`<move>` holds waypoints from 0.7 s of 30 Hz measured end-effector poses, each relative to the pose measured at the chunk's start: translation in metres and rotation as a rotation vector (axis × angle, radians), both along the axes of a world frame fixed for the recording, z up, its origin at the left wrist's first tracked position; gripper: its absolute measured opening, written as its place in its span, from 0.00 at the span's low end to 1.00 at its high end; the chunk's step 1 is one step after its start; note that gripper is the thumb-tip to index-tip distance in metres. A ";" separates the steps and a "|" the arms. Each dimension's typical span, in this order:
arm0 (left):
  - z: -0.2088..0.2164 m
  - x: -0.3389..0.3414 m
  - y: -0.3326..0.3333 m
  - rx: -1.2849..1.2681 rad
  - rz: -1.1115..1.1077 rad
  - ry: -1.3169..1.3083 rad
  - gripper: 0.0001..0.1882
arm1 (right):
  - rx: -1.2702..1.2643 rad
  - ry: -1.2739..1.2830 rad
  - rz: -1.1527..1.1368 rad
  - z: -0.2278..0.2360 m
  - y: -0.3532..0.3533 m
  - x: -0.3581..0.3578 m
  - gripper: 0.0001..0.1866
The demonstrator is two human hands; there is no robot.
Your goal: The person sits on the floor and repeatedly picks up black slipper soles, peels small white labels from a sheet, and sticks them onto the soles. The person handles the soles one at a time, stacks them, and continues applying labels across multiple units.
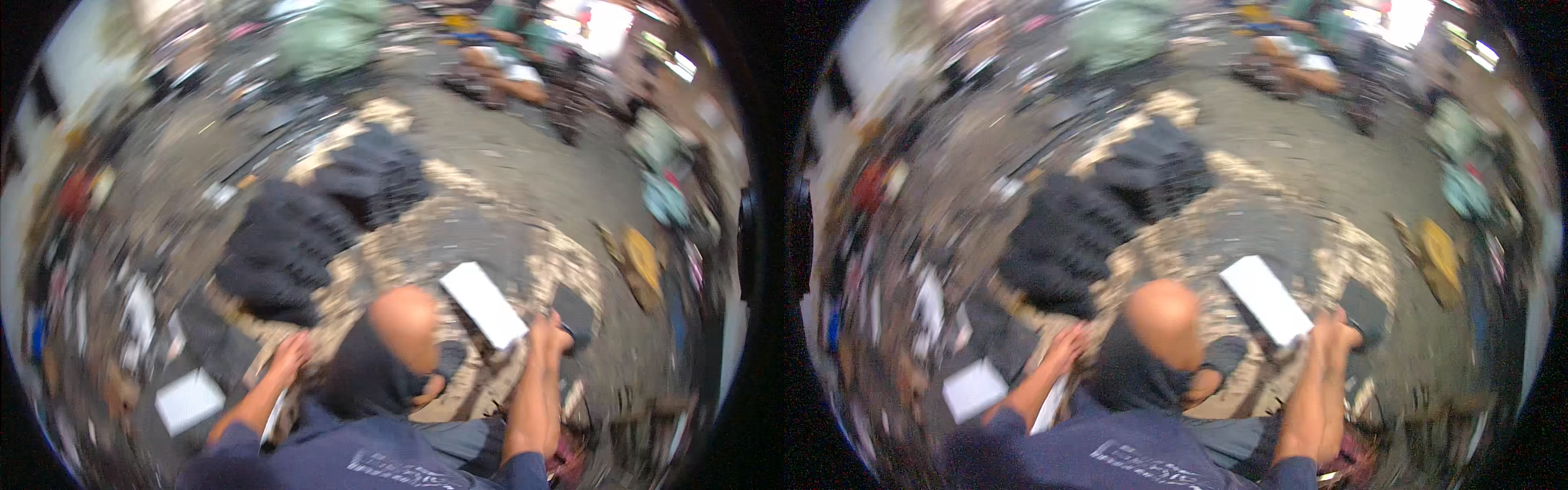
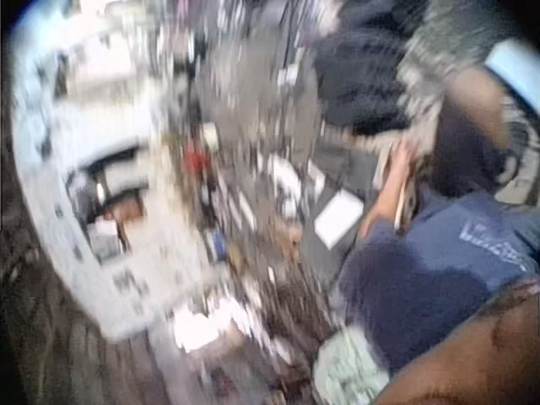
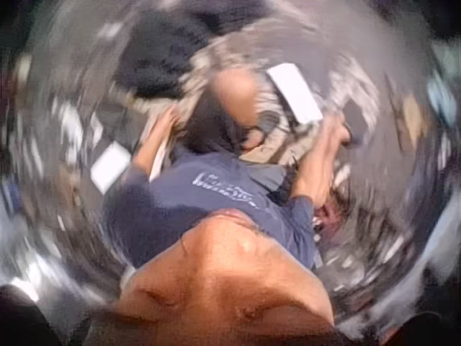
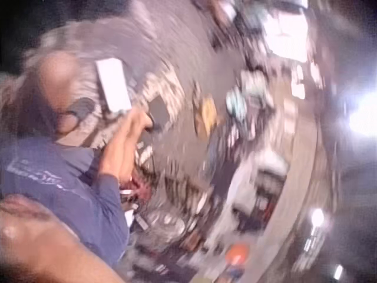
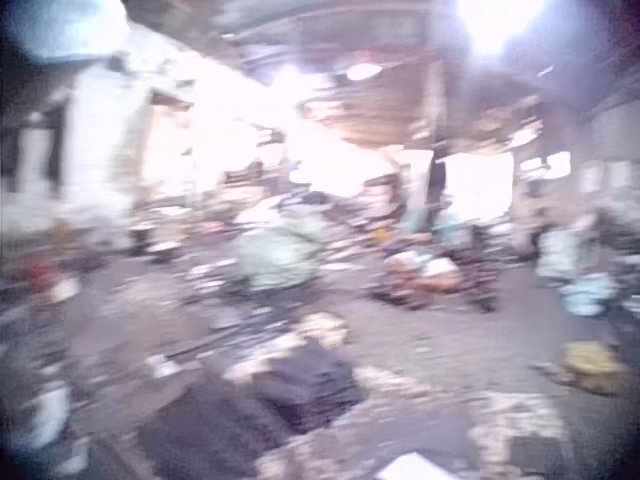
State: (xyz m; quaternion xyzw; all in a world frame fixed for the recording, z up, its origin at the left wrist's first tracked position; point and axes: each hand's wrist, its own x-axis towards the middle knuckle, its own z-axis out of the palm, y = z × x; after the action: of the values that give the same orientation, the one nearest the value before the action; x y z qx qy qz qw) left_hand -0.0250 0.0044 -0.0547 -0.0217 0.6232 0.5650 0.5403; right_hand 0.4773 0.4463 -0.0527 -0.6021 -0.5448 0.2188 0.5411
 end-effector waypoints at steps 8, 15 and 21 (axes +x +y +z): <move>-0.026 0.018 0.111 0.084 -0.288 -0.060 0.26 | 0.875 -0.228 0.150 0.318 0.066 -0.208 0.16; -0.018 0.055 0.152 0.053 -0.429 -0.036 0.22 | 0.866 -0.489 0.316 0.414 0.078 -0.274 0.15; -0.013 0.001 0.037 0.038 -0.102 -0.076 0.19 | 0.767 -0.406 0.685 0.384 -0.004 -0.261 0.17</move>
State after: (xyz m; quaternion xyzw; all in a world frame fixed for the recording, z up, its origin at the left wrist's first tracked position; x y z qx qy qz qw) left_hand -0.0241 0.0417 -0.0674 -0.0012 0.5916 0.5471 0.5922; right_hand 0.2164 0.4425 0.3310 -0.1804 -0.8435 0.0477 0.5036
